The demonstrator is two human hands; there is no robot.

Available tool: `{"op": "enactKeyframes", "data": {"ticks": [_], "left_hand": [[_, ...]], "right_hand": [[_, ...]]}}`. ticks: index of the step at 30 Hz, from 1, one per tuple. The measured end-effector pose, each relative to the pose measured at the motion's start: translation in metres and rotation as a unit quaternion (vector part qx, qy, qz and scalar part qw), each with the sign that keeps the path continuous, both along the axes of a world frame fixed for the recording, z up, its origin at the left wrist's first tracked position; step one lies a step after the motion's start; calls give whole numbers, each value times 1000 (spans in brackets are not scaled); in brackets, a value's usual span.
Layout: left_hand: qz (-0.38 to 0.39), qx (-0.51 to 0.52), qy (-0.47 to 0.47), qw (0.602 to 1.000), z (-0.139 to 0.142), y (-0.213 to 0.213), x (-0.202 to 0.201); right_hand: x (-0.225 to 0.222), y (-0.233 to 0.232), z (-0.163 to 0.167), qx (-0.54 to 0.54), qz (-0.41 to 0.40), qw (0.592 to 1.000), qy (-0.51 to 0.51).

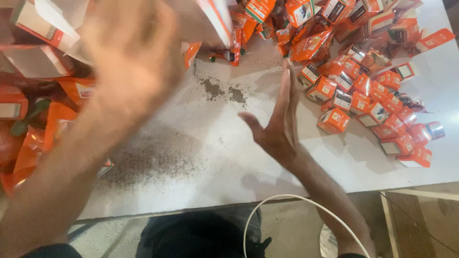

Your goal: The person folds small orange cardboard boxes flat on a white table covered with piles of folded boxes and plastic-wrapped packets. They pick up an unfolded box, press and fold its flaps and sides closed by hand, then set the finished box with the pile and reach for the next one.

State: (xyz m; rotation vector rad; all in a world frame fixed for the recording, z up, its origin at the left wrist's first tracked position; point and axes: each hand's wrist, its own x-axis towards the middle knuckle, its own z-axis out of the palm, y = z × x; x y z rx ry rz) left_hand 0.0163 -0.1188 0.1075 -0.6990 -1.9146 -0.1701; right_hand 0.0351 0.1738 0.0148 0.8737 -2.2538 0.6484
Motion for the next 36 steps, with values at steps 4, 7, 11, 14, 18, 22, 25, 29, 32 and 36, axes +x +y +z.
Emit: {"op": "enactKeyframes", "data": {"ticks": [4, 7, 11, 14, 18, 22, 25, 29, 32, 36], "left_hand": [[-254, 41, -324, 910, -31, 55, 18], [-86, 148, -314, 934, -68, 34, -15], [112, 82, -320, 937, -105, 38, -74], [130, 36, -337, 932, -123, 56, -89], [119, -58, -296, 946, -145, 54, -56], [29, -68, -417, 906, -159, 34, -22], [45, -17, -430, 902, -157, 34, -12], [-57, 194, -437, 876, -139, 39, 0], [-172, 273, -323, 890, -128, 45, 23], [-352, 72, -74, 930, -122, 56, 36]], "right_hand": [[9, -7, -14, -17, 60, 973, -224], [11, -3, -25, -28, 28, 963, -268], [11, -3, -37, 38, 108, 987, -115], [15, -1, -35, 23, 94, 976, -197], [21, 7, -24, -1, 97, 955, -280], [20, 6, -25, -39, 55, 957, -283], [22, 4, -28, -50, 44, 965, -254], [26, 1, -30, -63, 49, 966, -248], [25, 1, -31, -58, 53, 964, -254], [22, 4, -35, -43, 64, 967, -241]]}}
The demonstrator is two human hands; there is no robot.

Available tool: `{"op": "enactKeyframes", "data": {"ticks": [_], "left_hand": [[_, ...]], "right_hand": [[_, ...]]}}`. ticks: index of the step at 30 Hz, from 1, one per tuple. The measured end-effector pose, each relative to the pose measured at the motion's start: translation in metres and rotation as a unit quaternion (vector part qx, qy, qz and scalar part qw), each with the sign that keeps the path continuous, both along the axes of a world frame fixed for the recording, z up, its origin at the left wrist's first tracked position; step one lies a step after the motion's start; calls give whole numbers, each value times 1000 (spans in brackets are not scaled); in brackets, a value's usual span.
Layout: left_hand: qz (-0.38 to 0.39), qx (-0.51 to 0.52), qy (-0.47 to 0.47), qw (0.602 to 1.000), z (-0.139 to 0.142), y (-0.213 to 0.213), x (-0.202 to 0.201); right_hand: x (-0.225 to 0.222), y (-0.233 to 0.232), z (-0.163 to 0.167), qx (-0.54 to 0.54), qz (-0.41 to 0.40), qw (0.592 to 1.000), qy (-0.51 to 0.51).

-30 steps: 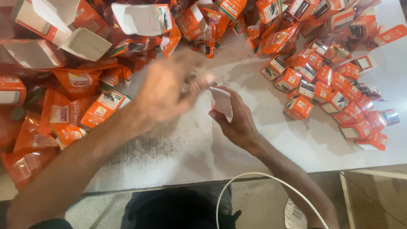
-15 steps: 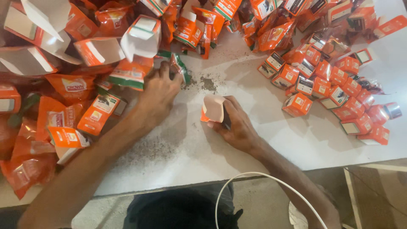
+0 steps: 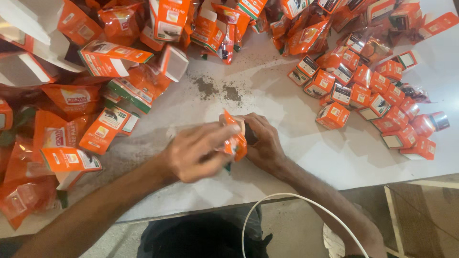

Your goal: The person folds small orange cardboard boxes flat on a white table covered with piles of folded boxes and plastic-wrapped packets. They pick up an unfolded box, press and fold its flaps and sides closed by hand, then set the finished box with the pile and reach for the next one.

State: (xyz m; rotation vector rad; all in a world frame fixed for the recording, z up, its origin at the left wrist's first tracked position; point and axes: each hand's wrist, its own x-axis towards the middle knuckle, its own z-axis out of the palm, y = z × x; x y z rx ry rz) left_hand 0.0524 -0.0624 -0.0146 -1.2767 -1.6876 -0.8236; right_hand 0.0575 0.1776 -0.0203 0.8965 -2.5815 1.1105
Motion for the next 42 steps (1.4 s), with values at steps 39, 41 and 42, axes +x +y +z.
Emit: {"op": "enactKeyframes", "data": {"ticks": [39, 41, 42], "left_hand": [[-179, 155, -797, 556, -35, 9, -43], [-133, 115, -784, 595, -36, 17, -46], [-120, 91, -774, 615, -35, 21, -46]], "right_hand": [[11, -9, -9, 84, -19, 993, 76], [12, -10, -12, 67, -28, 994, 84], [12, -10, -13, 60, -32, 994, 89]]}}
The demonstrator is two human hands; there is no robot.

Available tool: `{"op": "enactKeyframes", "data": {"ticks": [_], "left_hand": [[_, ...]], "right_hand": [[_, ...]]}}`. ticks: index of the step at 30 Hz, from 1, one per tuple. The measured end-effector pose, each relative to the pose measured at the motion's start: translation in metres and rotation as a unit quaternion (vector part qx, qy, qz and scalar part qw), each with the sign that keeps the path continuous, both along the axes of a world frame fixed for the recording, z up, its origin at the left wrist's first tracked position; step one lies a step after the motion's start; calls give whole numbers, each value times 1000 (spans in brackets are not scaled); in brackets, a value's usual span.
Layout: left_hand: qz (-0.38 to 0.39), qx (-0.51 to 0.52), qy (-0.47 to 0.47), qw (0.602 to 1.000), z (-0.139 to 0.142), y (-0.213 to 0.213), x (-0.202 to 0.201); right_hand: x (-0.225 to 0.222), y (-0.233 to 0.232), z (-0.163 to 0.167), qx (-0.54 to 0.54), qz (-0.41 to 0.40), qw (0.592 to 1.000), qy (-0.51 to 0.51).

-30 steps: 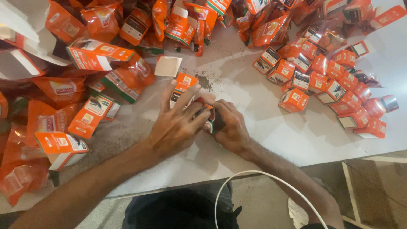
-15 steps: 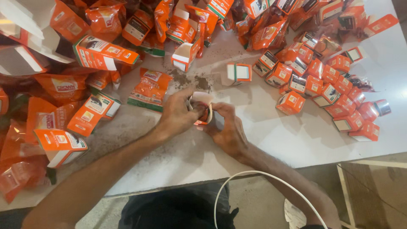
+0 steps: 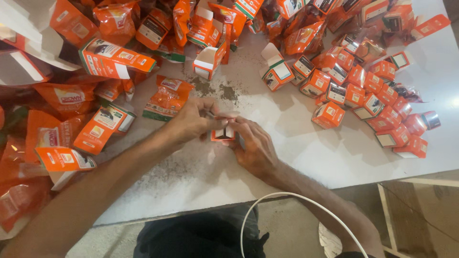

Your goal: The person folds small orange cardboard boxes flat on a white table covered with piles of folded boxes and plastic-wrapped packets. They pick up an unfolded box, press and fold its flaps and sides closed by hand, then set the finished box with the pile and reach for the next one.

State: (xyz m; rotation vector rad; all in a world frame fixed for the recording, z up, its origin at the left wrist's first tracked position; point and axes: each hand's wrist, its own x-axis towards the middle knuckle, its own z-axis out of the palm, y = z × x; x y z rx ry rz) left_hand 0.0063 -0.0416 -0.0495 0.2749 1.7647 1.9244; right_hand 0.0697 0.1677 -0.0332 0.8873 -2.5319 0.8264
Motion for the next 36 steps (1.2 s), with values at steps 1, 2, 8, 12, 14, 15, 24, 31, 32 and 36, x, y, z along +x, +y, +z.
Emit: {"op": "enactKeyframes", "data": {"ticks": [1, 2, 8, 12, 14, 15, 24, 31, 32, 36], "left_hand": [[-6, -27, 25, 999, 2, 2, 1], [24, -61, 94, 993, 5, 4, 4], [54, -102, 507, 854, 15, -3, 38], [26, -144, 557, 817, 10, -10, 44], [40, -145, 551, 821, 8, -10, 43], [49, -124, 546, 827, 7, -9, 43], [76, -119, 581, 802, 2, -5, 43], [78, -109, 581, 803, 1, -4, 43], [61, -131, 593, 792, 1, -5, 44], [0, -156, 622, 767, 6, -13, 46]], "right_hand": [[0, 1, -1, -1, -6, 1000, -10], [1, 1, -2, -3, -12, 1000, -19], [3, 5, -10, -60, -29, 996, -68], [3, 7, -15, -56, -14, 998, -34], [3, 7, -16, -65, -10, 996, -56], [2, 7, -16, -69, -10, 995, -66], [3, 7, -13, -58, 4, 997, -52], [4, 7, -7, -56, 9, 998, -41], [5, 7, -5, -58, 6, 997, -56], [6, 7, -1, -41, 4, 996, -81]]}}
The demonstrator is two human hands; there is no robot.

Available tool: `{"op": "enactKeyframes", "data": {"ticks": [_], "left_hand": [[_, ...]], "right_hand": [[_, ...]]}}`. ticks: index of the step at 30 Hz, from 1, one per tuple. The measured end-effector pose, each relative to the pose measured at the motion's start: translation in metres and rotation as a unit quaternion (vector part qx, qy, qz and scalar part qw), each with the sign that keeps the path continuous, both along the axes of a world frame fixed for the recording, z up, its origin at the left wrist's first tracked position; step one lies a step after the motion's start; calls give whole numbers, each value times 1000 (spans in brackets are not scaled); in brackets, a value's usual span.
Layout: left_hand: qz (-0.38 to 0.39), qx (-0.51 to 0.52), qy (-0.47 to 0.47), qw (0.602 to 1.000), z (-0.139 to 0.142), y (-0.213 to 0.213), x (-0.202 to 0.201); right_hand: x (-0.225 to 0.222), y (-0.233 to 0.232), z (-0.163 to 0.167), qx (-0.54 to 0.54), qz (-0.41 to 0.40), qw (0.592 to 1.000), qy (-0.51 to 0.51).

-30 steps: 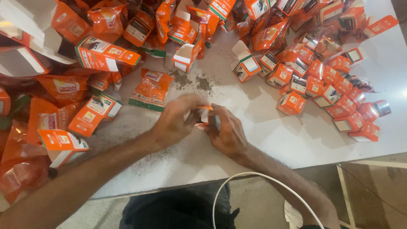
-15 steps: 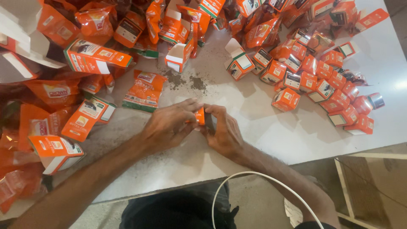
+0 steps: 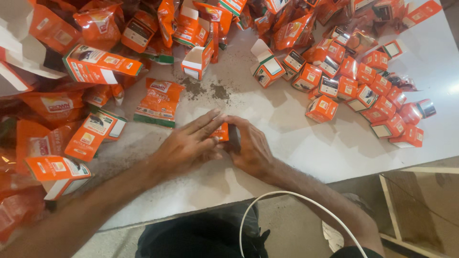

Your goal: The person folds small orange cardboard boxes flat on a white table covered with piles of folded boxes and plastic-wrapped packets. They pick up an unfolded box, press and fold its flaps and sides closed by hand, then set the finished box with the pile and reach for the next one.

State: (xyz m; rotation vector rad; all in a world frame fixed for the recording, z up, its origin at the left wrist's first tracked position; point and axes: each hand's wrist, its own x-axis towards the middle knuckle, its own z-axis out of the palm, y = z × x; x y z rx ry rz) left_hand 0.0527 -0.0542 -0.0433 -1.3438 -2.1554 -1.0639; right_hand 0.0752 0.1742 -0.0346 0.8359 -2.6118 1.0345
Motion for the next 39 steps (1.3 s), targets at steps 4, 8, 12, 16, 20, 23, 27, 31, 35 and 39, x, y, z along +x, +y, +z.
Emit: {"op": "enactKeyframes", "data": {"ticks": [4, 8, 12, 16, 20, 23, 27, 31, 35, 39], "left_hand": [[16, -52, 38, 998, 8, -6, 0], [48, 46, 2, 998, 8, 4, -13], [65, 79, 16, 995, -5, 31, -24], [28, 44, 93, 994, -3, 38, -35], [221, 50, 95, 969, 30, 11, -61], [336, -55, 23, 940, 46, -26, -66], [324, -212, 12, 922, 35, -47, -46], [272, -367, -198, 867, 26, -47, -39], [244, -128, -100, 956, 35, -43, -17], [191, 113, 31, 975, 33, -29, 9]], "right_hand": [[-4, 5, 7, 100, 9, 990, 103], [-20, 46, 35, 307, -159, 915, 208], [-44, 81, 58, 352, -254, 868, 240], [-79, 55, 49, 327, -197, 892, 241], [-96, 27, 40, 361, -201, 889, 198], [-80, 27, 39, 260, -167, 942, 127], [-47, 17, 29, -107, -53, 989, -85], [-19, -5, 13, -176, 9, 962, -209], [-13, -12, 12, -44, 15, 998, -32], [-12, -14, 17, -19, 1, 1000, -21]]}}
